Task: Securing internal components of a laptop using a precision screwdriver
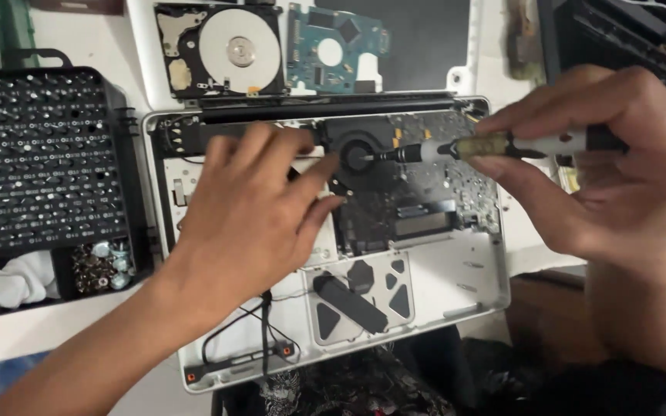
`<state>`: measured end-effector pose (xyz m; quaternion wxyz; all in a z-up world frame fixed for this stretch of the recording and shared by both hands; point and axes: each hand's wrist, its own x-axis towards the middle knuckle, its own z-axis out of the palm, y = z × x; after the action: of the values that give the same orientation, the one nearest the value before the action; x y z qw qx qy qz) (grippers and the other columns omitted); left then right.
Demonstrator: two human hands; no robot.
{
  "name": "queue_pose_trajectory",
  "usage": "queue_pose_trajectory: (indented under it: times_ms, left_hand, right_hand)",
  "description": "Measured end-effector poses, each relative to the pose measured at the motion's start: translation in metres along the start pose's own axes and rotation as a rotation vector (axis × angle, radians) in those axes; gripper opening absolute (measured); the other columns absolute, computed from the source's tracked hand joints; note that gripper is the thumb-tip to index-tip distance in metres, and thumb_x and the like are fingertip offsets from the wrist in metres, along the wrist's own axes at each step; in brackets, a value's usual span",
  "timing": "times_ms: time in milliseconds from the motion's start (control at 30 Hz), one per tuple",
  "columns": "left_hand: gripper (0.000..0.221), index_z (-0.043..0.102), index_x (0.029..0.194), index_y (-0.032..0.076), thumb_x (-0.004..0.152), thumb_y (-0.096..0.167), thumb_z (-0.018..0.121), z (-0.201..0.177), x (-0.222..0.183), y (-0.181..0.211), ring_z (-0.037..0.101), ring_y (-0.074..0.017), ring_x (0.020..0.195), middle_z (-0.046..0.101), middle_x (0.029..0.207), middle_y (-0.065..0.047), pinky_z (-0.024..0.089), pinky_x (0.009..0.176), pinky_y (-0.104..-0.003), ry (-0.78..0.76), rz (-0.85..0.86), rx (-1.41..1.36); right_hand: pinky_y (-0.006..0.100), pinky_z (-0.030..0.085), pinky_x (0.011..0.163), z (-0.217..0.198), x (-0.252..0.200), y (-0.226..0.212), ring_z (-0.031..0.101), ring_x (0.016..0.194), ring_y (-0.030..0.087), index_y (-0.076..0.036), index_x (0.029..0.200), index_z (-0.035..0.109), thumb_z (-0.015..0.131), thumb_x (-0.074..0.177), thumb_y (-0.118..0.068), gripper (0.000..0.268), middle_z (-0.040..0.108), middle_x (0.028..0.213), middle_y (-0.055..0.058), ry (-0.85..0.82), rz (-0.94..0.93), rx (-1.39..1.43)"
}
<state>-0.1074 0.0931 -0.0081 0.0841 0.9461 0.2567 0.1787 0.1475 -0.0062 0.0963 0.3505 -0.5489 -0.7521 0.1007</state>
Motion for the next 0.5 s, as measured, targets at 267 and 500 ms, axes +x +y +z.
queue_pose_trajectory:
  times_ms: [267, 500]
  left_hand:
    - [0.044, 0.063, 0.13, 0.019, 0.097, 0.048, 0.055, 0.004, -0.003, -0.008, 0.053, -0.0317, 0.124, 0.057, 0.141, -0.013, 0.05, 0.091, -0.052, -0.168, 0.011, -0.021]
    - [0.044, 0.064, 0.128, 0.019, 0.094, 0.045, 0.054, 0.005, -0.003, -0.014, 0.05, -0.0314, 0.128, 0.045, 0.157, -0.017, 0.048, 0.088, -0.054, -0.223, 0.037, -0.022]
  right_hand:
    - [0.035, 0.052, 0.09, 0.01, 0.042, 0.007, 0.067, 0.103, 0.029, 0.013, 0.116, 0.064, 0.085, 0.1, 0.0, 0.03, 0.068, 0.113, 0.023, -0.288, 0.14, -0.247]
    - [0.035, 0.032, 0.128, 0.013, -0.022, 0.121, 0.048, 0.143, 0.017, -0.006, 0.143, 0.053, 0.039, 0.099, -0.024, 0.05, 0.054, 0.152, 0.004, -0.441, 1.066, 0.122]
